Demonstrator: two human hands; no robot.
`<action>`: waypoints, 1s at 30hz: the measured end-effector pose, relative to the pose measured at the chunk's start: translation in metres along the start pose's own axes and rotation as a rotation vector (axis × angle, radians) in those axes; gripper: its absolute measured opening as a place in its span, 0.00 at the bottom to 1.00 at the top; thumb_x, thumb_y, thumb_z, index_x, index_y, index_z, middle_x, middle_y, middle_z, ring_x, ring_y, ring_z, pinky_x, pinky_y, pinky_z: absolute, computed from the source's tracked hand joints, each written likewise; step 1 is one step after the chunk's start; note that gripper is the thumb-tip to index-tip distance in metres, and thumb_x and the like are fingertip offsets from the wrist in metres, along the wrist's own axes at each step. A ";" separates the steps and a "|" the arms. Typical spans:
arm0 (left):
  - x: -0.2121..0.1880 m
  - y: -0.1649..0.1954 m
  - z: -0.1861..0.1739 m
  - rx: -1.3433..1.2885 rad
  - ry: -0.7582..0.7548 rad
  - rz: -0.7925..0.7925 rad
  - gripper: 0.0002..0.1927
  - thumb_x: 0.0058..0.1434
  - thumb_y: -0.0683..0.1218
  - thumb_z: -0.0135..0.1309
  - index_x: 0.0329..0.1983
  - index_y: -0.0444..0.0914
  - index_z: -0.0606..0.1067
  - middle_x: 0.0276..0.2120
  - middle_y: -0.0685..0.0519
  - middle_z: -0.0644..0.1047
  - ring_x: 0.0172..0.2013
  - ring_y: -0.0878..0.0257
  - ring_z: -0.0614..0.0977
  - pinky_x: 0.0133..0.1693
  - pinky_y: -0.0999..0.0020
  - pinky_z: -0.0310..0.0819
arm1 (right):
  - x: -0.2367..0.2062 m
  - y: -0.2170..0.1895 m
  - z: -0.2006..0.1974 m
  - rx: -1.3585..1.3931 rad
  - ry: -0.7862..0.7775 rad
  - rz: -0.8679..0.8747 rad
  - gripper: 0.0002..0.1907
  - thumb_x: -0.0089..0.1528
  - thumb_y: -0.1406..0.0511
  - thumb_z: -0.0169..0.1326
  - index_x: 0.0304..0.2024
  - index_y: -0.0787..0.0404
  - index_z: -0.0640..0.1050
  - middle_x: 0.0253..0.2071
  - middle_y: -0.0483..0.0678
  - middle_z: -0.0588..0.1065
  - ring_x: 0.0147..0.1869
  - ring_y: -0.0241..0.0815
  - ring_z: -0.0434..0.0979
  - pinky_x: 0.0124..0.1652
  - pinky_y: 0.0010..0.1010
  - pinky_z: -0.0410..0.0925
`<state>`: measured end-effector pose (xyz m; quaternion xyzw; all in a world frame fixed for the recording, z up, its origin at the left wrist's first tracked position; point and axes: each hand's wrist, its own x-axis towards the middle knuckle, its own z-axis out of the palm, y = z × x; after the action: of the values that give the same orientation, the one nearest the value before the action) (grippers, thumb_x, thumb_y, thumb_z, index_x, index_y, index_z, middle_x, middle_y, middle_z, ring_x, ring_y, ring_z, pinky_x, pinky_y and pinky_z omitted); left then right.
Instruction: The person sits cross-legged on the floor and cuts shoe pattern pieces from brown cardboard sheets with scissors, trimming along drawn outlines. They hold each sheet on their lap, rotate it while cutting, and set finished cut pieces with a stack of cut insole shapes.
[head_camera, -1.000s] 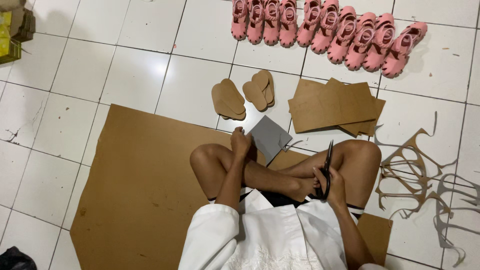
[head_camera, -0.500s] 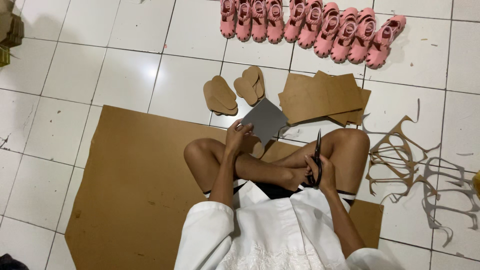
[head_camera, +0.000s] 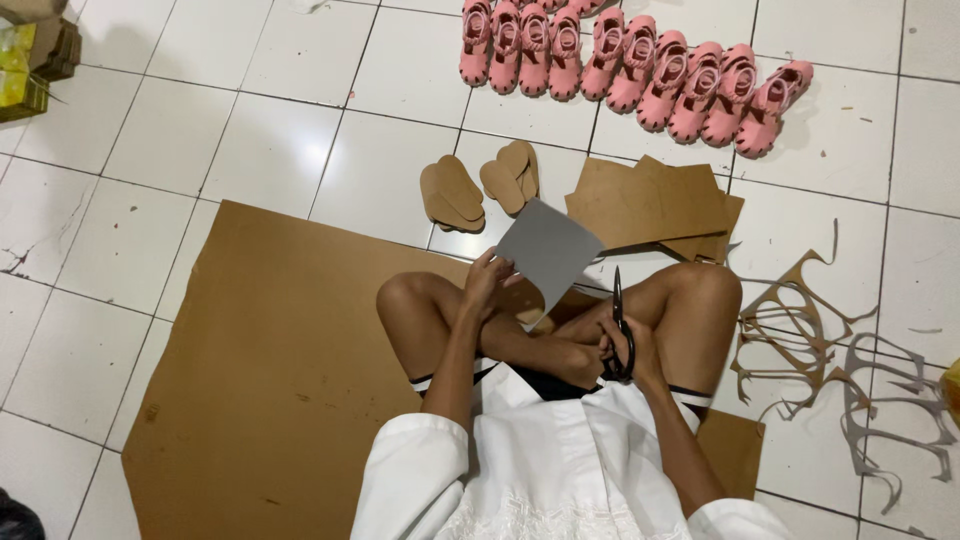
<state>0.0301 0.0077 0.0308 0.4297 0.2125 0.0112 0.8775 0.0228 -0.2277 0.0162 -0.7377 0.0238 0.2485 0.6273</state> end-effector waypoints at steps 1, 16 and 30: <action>-0.001 0.000 0.000 -0.022 -0.007 0.024 0.12 0.66 0.38 0.47 0.52 0.33 0.72 0.38 0.48 0.75 0.39 0.58 0.78 0.48 0.56 0.82 | 0.000 0.000 0.001 0.002 -0.024 -0.012 0.21 0.68 0.55 0.54 0.33 0.68 0.77 0.21 0.47 0.74 0.23 0.34 0.74 0.25 0.26 0.68; -0.028 -0.027 -0.004 0.358 -0.172 0.565 0.16 0.62 0.26 0.48 0.37 0.34 0.84 0.68 0.46 0.67 0.58 0.55 0.81 0.58 0.60 0.81 | 0.026 -0.046 0.034 0.536 -0.017 -0.182 0.19 0.64 0.66 0.59 0.56 0.66 0.73 0.44 0.50 0.79 0.43 0.40 0.80 0.41 0.30 0.72; -0.018 -0.027 -0.005 0.234 -0.087 0.110 0.23 0.71 0.51 0.56 0.64 0.35 0.72 0.33 0.58 0.73 0.34 0.71 0.74 0.35 0.73 0.76 | 0.052 -0.036 0.002 0.200 0.056 -0.331 0.25 0.59 0.62 0.61 0.55 0.67 0.71 0.35 0.39 0.75 0.30 0.29 0.74 0.28 0.20 0.71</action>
<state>0.0073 -0.0092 0.0135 0.5402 0.1502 0.0155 0.8279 0.0803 -0.2036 0.0278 -0.6722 -0.0558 0.1175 0.7289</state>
